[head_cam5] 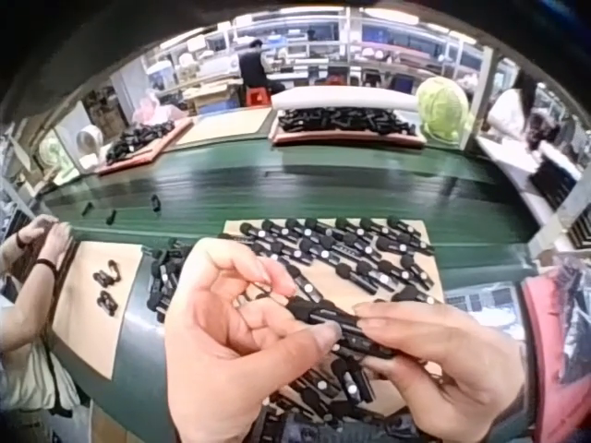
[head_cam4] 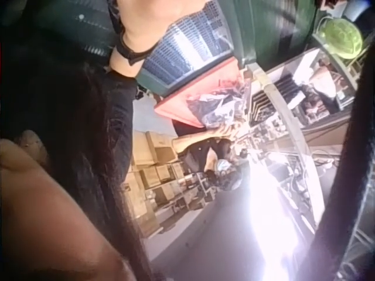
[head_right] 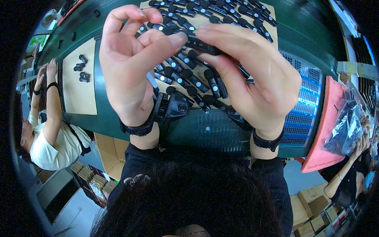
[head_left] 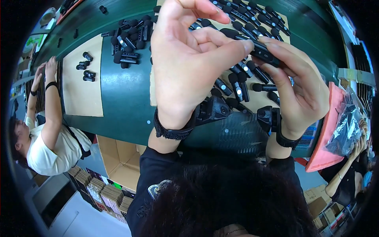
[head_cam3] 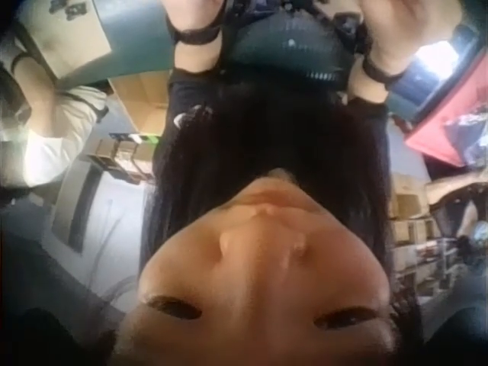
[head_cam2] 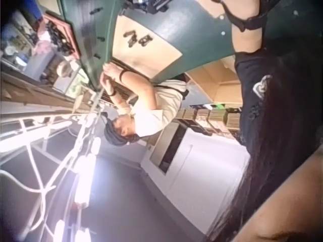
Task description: The person aligns a sheet of adhesive film on the workstation by hand, then peels individual film strips and applies them onto small microphones one at a time.
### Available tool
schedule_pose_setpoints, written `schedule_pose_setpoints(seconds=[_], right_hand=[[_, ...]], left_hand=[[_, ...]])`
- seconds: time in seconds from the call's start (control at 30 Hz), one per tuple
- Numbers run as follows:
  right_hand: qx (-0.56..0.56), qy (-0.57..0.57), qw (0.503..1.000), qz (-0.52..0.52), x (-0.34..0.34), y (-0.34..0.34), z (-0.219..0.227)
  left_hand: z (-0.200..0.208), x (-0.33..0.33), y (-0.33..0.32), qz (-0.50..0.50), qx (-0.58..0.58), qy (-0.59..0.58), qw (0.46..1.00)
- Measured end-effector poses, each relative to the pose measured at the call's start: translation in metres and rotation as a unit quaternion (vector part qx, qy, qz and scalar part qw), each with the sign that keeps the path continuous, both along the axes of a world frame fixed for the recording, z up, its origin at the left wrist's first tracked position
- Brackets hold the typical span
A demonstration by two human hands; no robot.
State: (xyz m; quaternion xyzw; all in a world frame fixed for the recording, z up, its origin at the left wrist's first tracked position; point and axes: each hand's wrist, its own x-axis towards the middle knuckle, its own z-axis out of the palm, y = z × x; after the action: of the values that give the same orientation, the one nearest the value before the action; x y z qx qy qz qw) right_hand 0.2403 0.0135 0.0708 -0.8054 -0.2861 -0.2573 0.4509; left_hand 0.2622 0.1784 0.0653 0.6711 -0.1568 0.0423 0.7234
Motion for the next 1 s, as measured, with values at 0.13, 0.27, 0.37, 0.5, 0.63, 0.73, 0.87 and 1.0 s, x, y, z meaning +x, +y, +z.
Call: schedule_pose_setpoints(seconds=[0.13, 0.27, 0.37, 0.5, 0.63, 0.73, 0.87, 1.0], right_hand=[[-0.011, -0.007, 1.000, -0.011, 0.001, -0.003, 0.003], [-0.051, -0.002, 0.998, -0.029, 0.003, -0.003, 0.000], [-0.022, 0.009, 0.999, -0.026, 0.004, -0.010, -0.003], [0.103, 0.072, 0.992, 0.026, 0.002, -0.012, -0.006], [0.238, 0.170, 0.955, 0.048, 0.001, -0.008, -0.004], [0.280, 0.223, 0.933, 0.044, 0.000, -0.002, -0.001], [0.223, 0.224, 0.949, 0.000, 0.001, -0.004, -0.006], [0.080, 0.152, 0.982, -0.073, 0.002, -0.006, -0.010]], left_hand=[[0.000, 0.003, -0.003, 0.011, 0.053, -0.023, 0.998], [-0.008, 0.006, -0.007, 0.029, 0.154, -0.068, 0.985], [-0.009, 0.011, -0.005, 0.002, 0.224, -0.080, 0.971], [0.001, 0.016, 0.004, -0.089, 0.195, -0.033, 0.976], [0.006, 0.010, 0.001, -0.134, 0.129, 0.029, 0.982], [0.000, 0.010, -0.001, -0.102, 0.140, 0.009, 0.985], [-0.005, 0.006, -0.016, -0.045, 0.199, -0.018, 0.979], [-0.006, 0.007, -0.023, 0.020, 0.266, -0.081, 0.960]])
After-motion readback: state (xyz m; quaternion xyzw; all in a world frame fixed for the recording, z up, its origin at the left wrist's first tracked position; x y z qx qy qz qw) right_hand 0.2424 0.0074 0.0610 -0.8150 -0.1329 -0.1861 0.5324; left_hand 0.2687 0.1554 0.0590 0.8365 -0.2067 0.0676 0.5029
